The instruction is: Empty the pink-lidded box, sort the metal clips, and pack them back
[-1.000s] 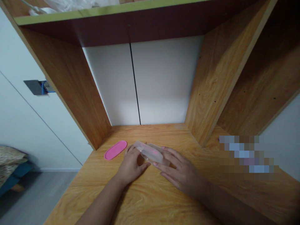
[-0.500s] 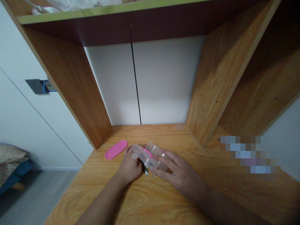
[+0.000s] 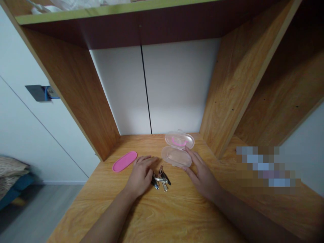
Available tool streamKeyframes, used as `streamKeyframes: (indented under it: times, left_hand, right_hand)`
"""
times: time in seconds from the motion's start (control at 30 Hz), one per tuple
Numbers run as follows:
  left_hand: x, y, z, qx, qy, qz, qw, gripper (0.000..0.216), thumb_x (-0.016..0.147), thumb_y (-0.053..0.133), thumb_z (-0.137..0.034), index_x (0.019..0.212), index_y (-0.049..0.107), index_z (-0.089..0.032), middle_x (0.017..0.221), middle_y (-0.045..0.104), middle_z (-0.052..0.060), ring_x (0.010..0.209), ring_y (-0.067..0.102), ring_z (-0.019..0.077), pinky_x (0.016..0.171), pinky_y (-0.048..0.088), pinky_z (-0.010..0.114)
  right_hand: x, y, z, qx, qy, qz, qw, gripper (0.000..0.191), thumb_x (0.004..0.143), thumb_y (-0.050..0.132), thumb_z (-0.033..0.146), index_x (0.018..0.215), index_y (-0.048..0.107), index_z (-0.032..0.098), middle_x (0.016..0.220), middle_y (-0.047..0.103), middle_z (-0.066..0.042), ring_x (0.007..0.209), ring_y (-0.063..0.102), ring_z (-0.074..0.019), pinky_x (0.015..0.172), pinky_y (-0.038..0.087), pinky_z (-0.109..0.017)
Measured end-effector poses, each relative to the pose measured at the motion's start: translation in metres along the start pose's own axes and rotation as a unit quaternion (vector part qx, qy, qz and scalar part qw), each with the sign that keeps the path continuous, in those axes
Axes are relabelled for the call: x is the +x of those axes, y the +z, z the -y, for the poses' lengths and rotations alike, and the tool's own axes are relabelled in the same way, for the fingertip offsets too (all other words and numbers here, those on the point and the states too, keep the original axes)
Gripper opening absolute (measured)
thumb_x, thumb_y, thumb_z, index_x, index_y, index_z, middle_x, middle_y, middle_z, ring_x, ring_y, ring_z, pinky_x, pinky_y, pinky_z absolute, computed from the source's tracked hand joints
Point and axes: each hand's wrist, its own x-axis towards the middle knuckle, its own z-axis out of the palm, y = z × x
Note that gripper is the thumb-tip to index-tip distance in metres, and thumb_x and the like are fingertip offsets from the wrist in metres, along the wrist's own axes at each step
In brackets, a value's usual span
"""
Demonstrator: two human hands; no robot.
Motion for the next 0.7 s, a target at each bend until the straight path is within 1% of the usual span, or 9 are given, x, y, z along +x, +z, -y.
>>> streamKeyframes:
  times: [0.1,0.2,0.27,0.33,0.4,0.5,0.6,0.63,0.7]
  left_hand:
    - [0.001,-0.001,-0.004,-0.011,0.015,0.018,1.0,0.054,0.08,0.048,-0.006,0.126,0.068,-0.024,0.125,0.071,0.007,0.121,0.059,0.0298,0.106,0.041,0.052]
    - [0.001,-0.002,-0.006,-0.019,0.031,0.038,0.999,0.051,0.082,0.048,-0.007,0.122,0.071,-0.026,0.121,0.073,0.006,0.119,0.061,0.0288,0.105,0.043,0.05]
    - [0.001,-0.003,-0.008,-0.023,0.055,0.052,0.997,0.047,0.084,0.048,-0.007,0.12,0.072,-0.026,0.119,0.074,0.005,0.118,0.062,0.0278,0.104,0.044,0.05]
    - [0.001,-0.006,-0.011,-0.02,0.088,0.048,0.995,0.042,0.086,0.048,-0.008,0.116,0.073,-0.024,0.116,0.075,0.006,0.113,0.063,0.0268,0.101,0.045,0.048]
    - [0.002,-0.011,-0.019,-0.01,0.127,0.022,0.992,0.037,0.087,0.048,-0.009,0.111,0.073,-0.021,0.111,0.075,0.008,0.105,0.064,0.026,0.096,0.048,0.047]
    - [0.005,-0.027,-0.046,-0.003,0.214,-0.033,0.976,0.034,0.088,0.047,-0.007,0.109,0.071,-0.02,0.101,0.074,0.009,0.096,0.064,0.025,0.086,0.051,0.045]
    - [0.001,-0.05,-0.092,-0.05,0.342,-0.074,0.935,0.036,0.09,0.047,-0.007,0.119,0.065,-0.018,0.1,0.074,0.009,0.093,0.065,0.023,0.082,0.053,0.041]
    - [-0.004,-0.057,-0.109,-0.069,0.378,-0.069,0.921,0.034,0.092,0.048,-0.01,0.121,0.063,-0.017,0.101,0.074,0.009,0.091,0.066,0.0225,0.08,0.055,0.04]
    - [-0.02,-0.069,-0.136,-0.089,0.38,-0.035,0.92,0.026,0.098,0.054,-0.021,0.122,0.062,-0.022,0.097,0.075,0.004,0.088,0.068,0.0177,0.078,0.057,0.032]
  right_hand:
    - [0.004,-0.001,-0.011,0.057,0.019,0.026,0.998,0.057,0.102,0.043,0.032,0.156,0.026,0.027,0.153,0.044,-0.011,0.141,0.043,-0.0256,0.117,0.037,-0.052]
    - [0.006,-0.001,-0.019,0.085,0.009,0.068,0.994,0.045,0.105,0.037,0.036,0.149,0.042,0.028,0.15,0.048,-0.009,0.141,0.042,-0.0242,0.119,0.034,-0.051]
    - [0.008,0.001,-0.022,0.095,0.003,0.083,0.992,0.043,0.105,0.035,0.037,0.145,0.048,0.029,0.149,0.049,-0.007,0.142,0.041,-0.0236,0.121,0.031,-0.05]
    - [0.009,0.002,-0.024,0.1,0.009,0.078,0.992,0.044,0.105,0.034,0.039,0.146,0.047,0.03,0.15,0.048,-0.006,0.143,0.04,-0.0236,0.122,0.03,-0.049]
    - [0.01,0.004,-0.026,0.101,0.02,0.069,0.992,0.045,0.105,0.034,0.04,0.148,0.044,0.03,0.152,0.047,-0.006,0.143,0.04,-0.024,0.123,0.028,-0.05]
    - [0.013,0.006,-0.029,0.101,0.026,0.064,0.992,0.045,0.105,0.033,0.04,0.148,0.043,0.031,0.152,0.046,-0.005,0.143,0.04,-0.0238,0.123,0.028,-0.05]
    - [0.016,0.006,-0.029,0.096,0.019,0.049,0.994,0.043,0.106,0.031,0.039,0.145,0.046,0.032,0.147,0.049,-0.005,0.14,0.042,-0.0231,0.121,0.031,-0.048]
    - [0.017,0.007,-0.029,0.094,0.017,0.045,0.994,0.042,0.106,0.031,0.038,0.144,0.047,0.032,0.145,0.05,-0.005,0.139,0.043,-0.023,0.12,0.032,-0.048]
    - [0.018,0.006,-0.028,0.093,0.015,0.041,0.995,0.041,0.106,0.031,0.037,0.142,0.049,0.032,0.142,0.052,-0.006,0.138,0.044,-0.0228,0.12,0.032,-0.048]
